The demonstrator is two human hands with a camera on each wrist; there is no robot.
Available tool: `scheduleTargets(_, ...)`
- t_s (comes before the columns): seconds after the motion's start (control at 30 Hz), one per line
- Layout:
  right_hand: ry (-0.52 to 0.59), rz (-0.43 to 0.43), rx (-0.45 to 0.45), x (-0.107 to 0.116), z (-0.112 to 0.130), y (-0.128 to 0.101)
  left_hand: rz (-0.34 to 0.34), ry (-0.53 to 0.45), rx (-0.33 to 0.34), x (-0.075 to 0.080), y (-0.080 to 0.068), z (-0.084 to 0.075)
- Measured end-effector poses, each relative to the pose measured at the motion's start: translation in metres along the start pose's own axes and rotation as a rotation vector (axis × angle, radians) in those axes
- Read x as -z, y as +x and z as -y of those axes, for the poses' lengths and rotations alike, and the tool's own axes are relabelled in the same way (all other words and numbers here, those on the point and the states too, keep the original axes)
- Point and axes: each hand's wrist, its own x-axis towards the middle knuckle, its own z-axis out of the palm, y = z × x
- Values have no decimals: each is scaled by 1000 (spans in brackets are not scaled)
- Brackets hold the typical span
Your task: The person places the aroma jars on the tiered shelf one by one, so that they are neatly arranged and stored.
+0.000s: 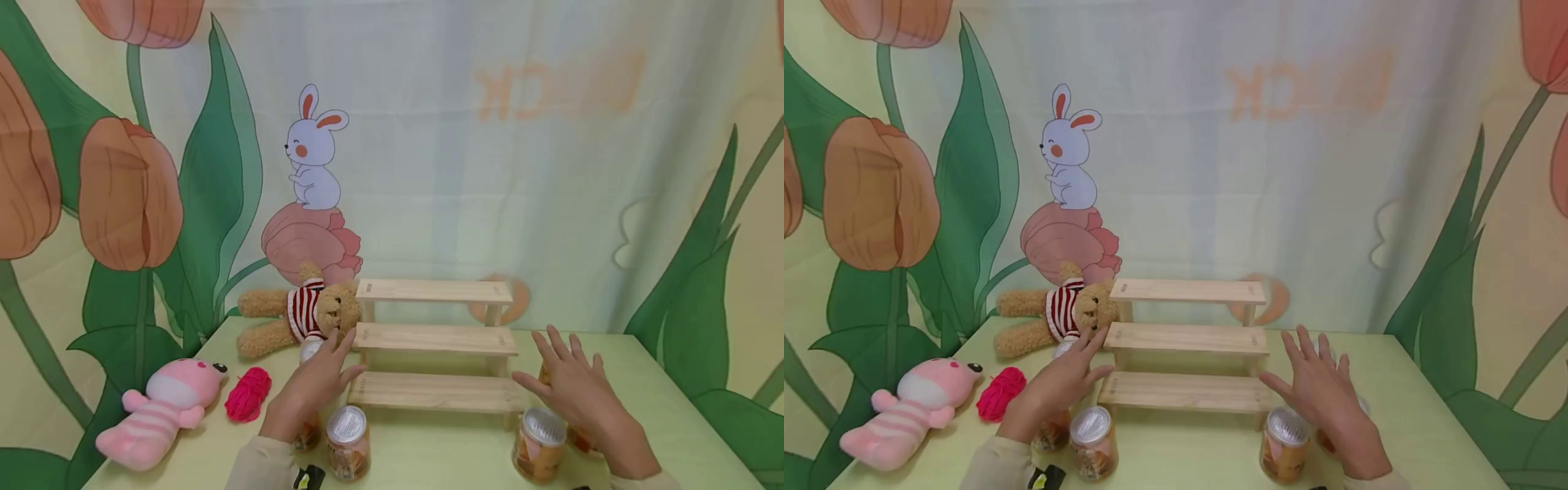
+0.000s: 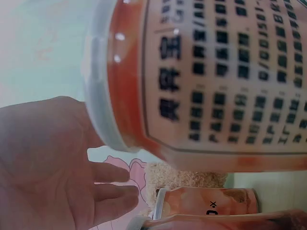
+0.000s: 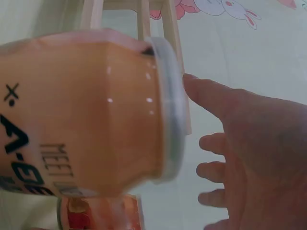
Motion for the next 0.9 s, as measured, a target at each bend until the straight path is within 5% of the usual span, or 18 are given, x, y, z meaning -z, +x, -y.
scheduleTargets(0.3,249,-36,89,-3,3,7,-97,-119,-31,-3,6,0)
scheduleTargets(0.63,248,-141,32,-6,3,18,-195,-263,-9,-7,16,4)
scheduleTargets(0.9,319,-15,24,-10,0,25,-204,-203,5,-9,16,4)
